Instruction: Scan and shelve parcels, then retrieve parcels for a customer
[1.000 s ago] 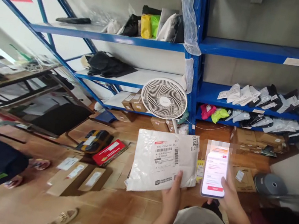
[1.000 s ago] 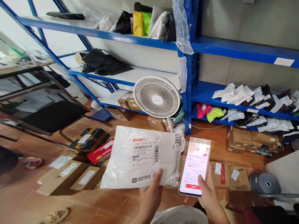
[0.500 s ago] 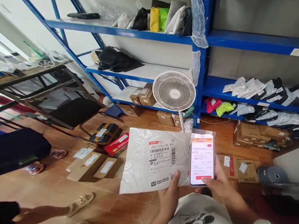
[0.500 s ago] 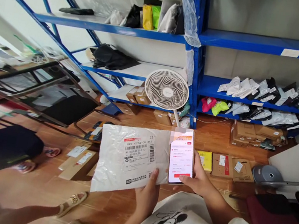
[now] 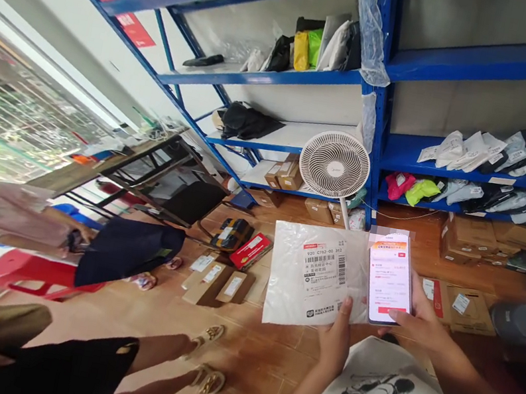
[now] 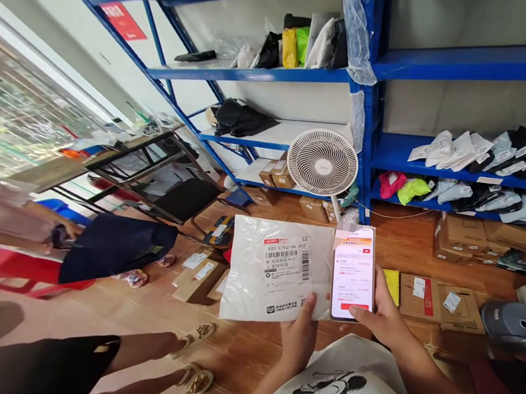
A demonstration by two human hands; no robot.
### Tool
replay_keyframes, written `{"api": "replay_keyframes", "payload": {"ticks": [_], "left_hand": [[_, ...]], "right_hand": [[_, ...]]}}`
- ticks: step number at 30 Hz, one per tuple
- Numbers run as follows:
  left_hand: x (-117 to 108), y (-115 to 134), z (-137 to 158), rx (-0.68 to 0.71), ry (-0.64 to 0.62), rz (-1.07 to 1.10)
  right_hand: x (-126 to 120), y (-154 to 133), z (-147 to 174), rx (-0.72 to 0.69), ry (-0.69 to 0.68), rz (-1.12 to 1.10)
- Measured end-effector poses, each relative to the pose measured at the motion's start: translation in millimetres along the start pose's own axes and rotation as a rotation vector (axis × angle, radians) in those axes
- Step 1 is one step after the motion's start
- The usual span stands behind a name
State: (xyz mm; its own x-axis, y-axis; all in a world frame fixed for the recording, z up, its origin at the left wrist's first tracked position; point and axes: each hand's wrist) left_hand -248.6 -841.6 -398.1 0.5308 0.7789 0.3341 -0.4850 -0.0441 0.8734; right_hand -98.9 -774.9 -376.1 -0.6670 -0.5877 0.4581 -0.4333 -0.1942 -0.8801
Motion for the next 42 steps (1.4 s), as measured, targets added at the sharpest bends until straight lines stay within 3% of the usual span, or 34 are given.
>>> {"api": "replay_keyframes", "payload": {"ticks": [22,42], "left_hand": [[14,-4,2,0.029,0.003,-0.05],[27,-3,4,0.033,0.087,-0.071]], "right_hand": [[-16,-8,-5,0.014,-0.001,-0.03],[-10,-23,-9,0.055,0.04,-0.127]]}}
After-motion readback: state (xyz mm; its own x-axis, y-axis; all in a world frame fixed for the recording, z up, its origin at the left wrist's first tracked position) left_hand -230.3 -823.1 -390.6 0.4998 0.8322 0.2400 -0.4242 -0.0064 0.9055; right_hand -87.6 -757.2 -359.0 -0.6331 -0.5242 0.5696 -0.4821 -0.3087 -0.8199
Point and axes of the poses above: each hand's wrist, its own z-axis away from the middle knuckle, its own x-axis out of the palm, y = z × x, and after that the axes turned 7 degrees about -x, right-handed
